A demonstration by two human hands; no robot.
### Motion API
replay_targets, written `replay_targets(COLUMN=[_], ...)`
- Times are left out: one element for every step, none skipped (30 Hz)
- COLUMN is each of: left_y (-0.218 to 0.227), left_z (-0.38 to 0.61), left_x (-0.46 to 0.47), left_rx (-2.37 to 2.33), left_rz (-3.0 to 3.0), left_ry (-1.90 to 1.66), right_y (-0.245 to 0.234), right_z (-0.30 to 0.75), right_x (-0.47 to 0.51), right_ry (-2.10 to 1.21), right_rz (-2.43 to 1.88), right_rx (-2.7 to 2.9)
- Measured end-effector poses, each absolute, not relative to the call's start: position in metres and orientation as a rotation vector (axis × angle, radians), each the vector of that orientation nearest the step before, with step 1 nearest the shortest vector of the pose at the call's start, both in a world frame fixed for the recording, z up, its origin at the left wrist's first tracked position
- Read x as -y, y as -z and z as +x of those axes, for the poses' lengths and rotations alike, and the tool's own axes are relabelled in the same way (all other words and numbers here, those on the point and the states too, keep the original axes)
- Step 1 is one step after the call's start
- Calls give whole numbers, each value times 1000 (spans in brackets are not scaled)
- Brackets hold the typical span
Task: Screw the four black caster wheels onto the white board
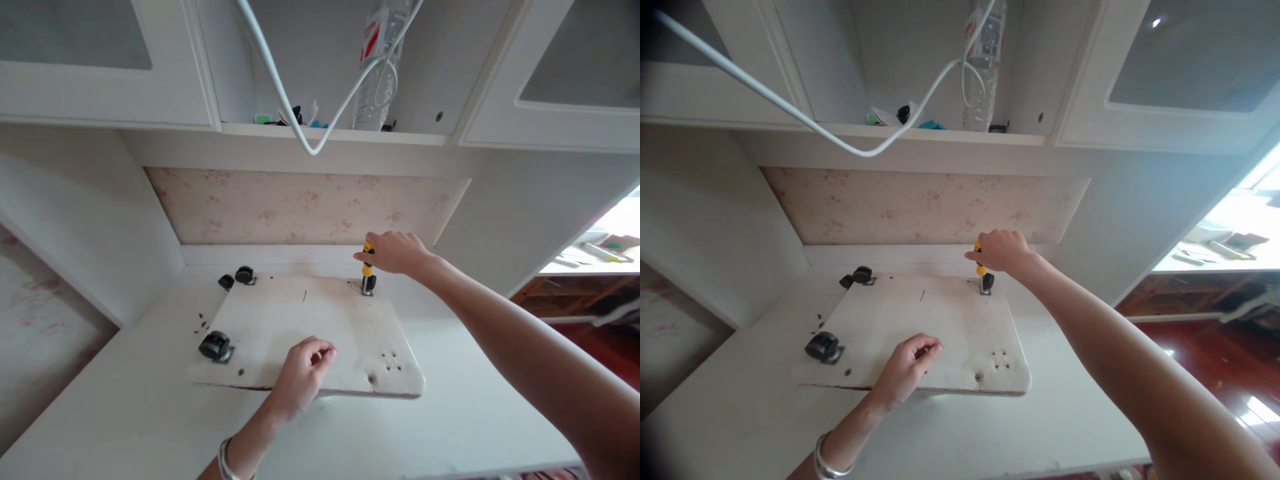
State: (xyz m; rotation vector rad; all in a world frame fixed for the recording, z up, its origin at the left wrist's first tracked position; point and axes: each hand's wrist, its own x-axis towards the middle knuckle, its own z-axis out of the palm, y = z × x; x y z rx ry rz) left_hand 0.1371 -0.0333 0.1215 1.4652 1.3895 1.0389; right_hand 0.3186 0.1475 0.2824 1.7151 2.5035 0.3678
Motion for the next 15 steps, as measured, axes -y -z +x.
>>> replay_targets(left_y=[-128,-135,-142,-148,-153,-155,-156,-154,-149,-144,-137,-130,-122,-115,-107], left_z=[137,135,132,126,118,107,94,77,59,40,19,-2,-22,-42,-60], left_x=[40,47,56,65,74,83,91,99,107,113,119,123,127,128,127], left_rx=[-1388,-1376,-1359,-1342,-1331,-1332,-1340,-1349,-1363,-1381,-1397,-1424,-1467,-1527,-1611], left_rz=[1498,1533,1559,1565,1548,1512,1455,1378,1274,1153,1032,902,783,702,663], left_ry=[-1036,-1032,-1025,-1013,-1008,-1015,-1035,-1080,-1138,-1218,-1340,-1469,-1590,-1661,-1696], right_y=[-281,-279,-277,-275,-273,-270,-267,-264,-261,-258,-256,-254,-252,-250,-249], right_z=[321,323,325,329,333,337,342,347,352,356,360,363,365,366,366], right_x=[-146,-146,-146,-148,-151,-155,-160,-166,-172,-177,-182,-186,-190,-193,-195], right_ry=[-349,-325,-302,-273,-243,-219,-173,-135,-79,12,132,222,279,285,198], right_rz=[1721,1720,1713,1700,1679,1667,1643,1622,1595,1561,1523,1500,1490,1526,1652], right_rx=[-2518,-2539,-2563,-2588,-2610,-2630,-2667,-2705,-2739,-2772,-2794,-2808,-2839,-2864,-2885])
